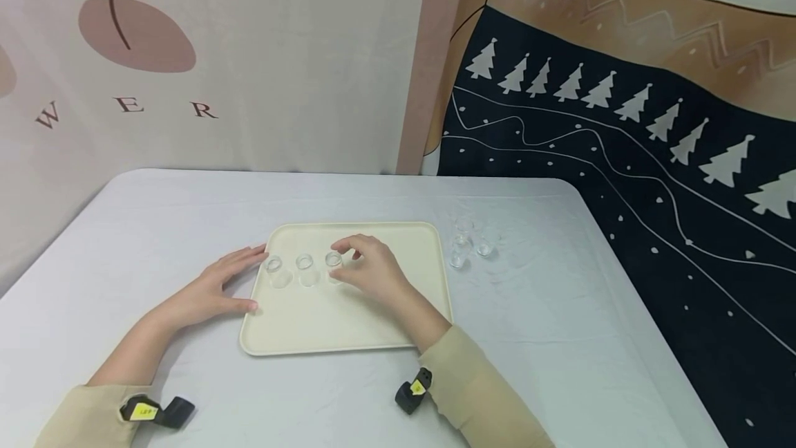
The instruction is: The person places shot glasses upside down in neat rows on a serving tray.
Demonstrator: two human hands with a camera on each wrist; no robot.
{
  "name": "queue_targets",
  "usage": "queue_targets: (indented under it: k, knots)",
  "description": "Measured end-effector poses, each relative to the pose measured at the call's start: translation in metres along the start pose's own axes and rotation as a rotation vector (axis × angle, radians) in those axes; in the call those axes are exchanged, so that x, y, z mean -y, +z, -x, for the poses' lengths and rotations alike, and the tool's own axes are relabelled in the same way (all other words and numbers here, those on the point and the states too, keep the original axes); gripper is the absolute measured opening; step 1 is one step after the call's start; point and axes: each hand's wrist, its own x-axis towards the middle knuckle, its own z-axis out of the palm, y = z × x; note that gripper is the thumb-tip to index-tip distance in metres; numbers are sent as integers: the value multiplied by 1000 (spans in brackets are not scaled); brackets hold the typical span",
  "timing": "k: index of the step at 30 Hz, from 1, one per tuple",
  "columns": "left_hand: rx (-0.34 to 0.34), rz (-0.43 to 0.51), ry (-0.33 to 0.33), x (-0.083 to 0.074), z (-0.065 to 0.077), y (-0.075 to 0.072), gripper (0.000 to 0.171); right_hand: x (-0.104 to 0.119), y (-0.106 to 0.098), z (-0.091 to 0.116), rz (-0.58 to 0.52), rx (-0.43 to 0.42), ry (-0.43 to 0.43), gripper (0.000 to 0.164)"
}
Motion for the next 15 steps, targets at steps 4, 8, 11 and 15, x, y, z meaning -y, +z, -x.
queue_targets:
  k: [4,8,11,15]
  knots:
    - [5,1,-5,1,-1,0,93,1,-8,6,3,-20,-15,35]
    - [2,1,-4,1,-1,0,92,2,-17,11,6,-53,-38,35]
    - [-2,1,0,1,-1,0,92,1,-25,16,10,-81,-56,35]
    - [-1,0,2,2,-1,1,92,-1,-35,22,26,-113,-81,34]
